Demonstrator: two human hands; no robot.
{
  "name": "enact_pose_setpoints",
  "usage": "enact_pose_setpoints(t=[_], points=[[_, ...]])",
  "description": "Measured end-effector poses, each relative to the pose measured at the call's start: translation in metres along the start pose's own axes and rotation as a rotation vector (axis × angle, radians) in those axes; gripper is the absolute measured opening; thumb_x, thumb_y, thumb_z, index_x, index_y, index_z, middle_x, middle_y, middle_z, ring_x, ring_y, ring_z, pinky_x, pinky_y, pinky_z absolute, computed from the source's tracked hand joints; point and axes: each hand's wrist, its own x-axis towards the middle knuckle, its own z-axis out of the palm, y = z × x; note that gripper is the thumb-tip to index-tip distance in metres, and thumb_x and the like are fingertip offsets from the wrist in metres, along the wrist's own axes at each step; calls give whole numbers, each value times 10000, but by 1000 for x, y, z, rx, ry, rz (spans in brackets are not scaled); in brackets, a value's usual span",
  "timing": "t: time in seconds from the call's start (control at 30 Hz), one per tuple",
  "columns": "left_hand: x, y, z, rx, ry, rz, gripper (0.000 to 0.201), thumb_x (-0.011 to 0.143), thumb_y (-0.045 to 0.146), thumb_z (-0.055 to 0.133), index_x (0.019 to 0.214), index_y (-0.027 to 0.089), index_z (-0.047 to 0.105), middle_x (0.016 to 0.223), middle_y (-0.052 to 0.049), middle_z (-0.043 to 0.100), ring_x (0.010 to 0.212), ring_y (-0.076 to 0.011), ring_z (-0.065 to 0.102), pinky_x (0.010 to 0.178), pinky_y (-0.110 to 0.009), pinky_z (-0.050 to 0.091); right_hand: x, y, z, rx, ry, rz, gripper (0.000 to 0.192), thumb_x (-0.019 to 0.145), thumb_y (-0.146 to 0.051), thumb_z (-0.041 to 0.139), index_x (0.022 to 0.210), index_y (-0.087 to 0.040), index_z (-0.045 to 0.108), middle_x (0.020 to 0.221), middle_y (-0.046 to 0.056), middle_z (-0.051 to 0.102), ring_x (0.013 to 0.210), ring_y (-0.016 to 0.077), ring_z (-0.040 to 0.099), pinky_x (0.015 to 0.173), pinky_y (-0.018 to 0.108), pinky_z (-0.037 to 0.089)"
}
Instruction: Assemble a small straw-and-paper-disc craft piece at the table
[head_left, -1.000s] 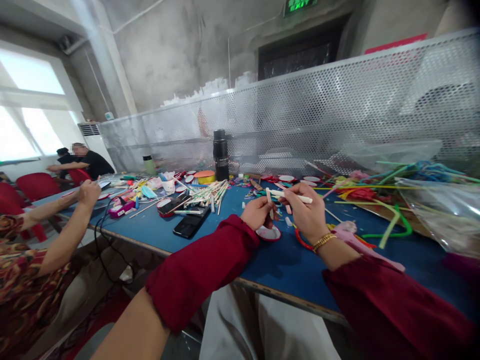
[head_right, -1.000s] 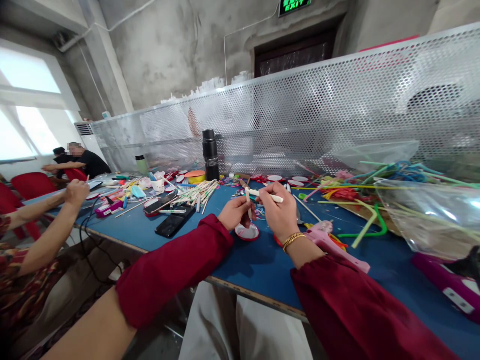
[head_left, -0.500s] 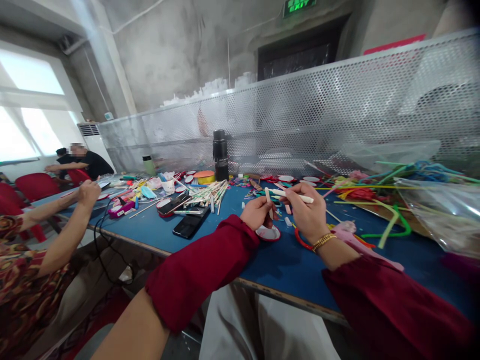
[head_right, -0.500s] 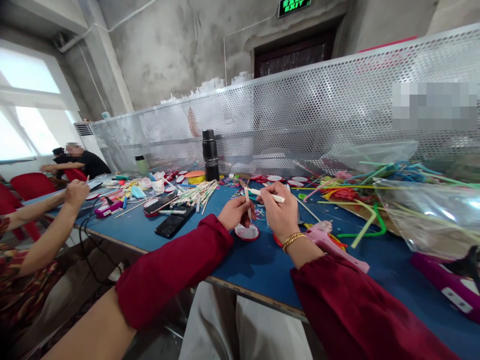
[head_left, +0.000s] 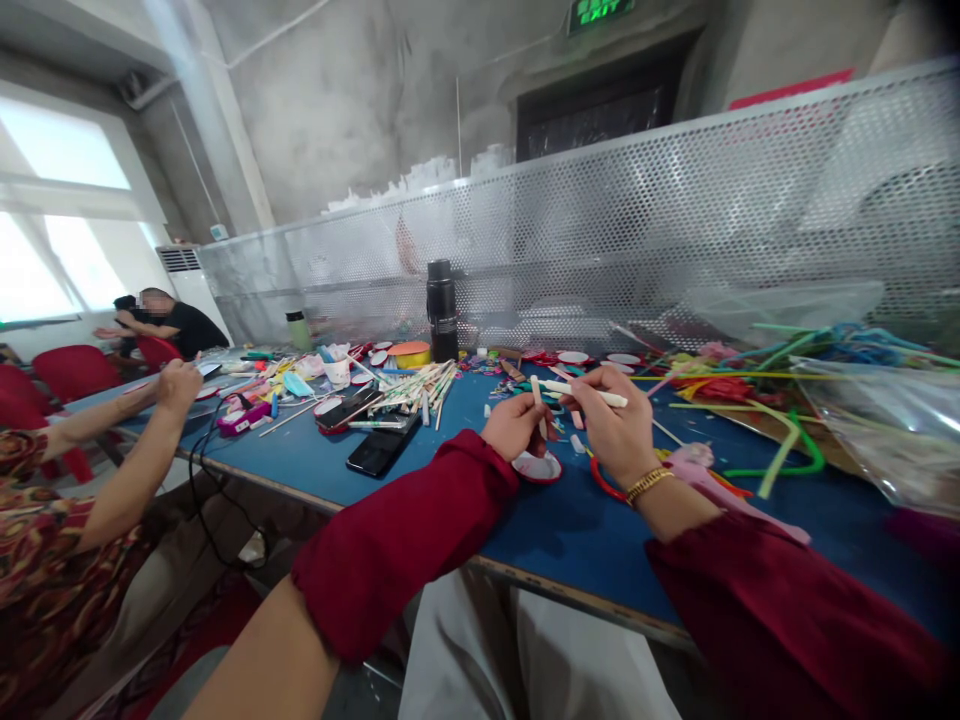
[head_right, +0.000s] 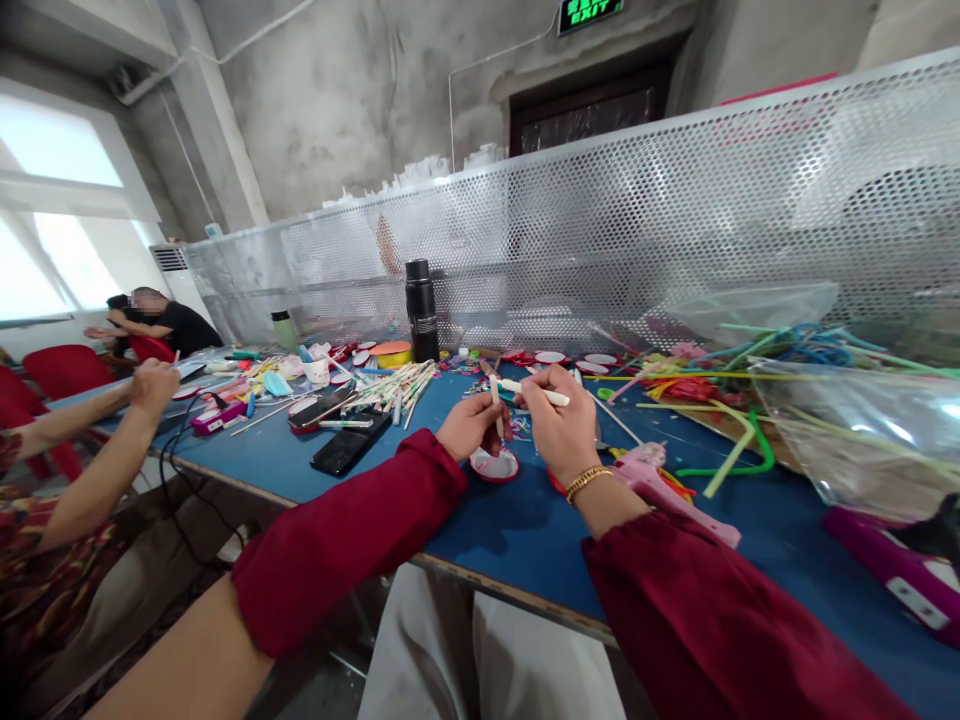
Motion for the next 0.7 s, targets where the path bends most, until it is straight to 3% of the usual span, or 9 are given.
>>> enact_pose_setpoints(t=[0.4,0.7], points=[[-1,1,0,-16,-10,14,242,995,373,527,863,170,524,609,31,617,375,-76,493,424,-201,409,0,1,1,-33,1,-4,151,851,-348,641,736,-254,616,667,2,685,610,189,617,596,346,478],[-2,3,0,-10,-13,5,188,1005,269,470,855,169,520,604,28,608,364,-86,493,429,-214,410,0,2,1,-27,-4,-4,150,855,-342,651,739,-252,619,675,6,686,615,194,622,622,359,492]])
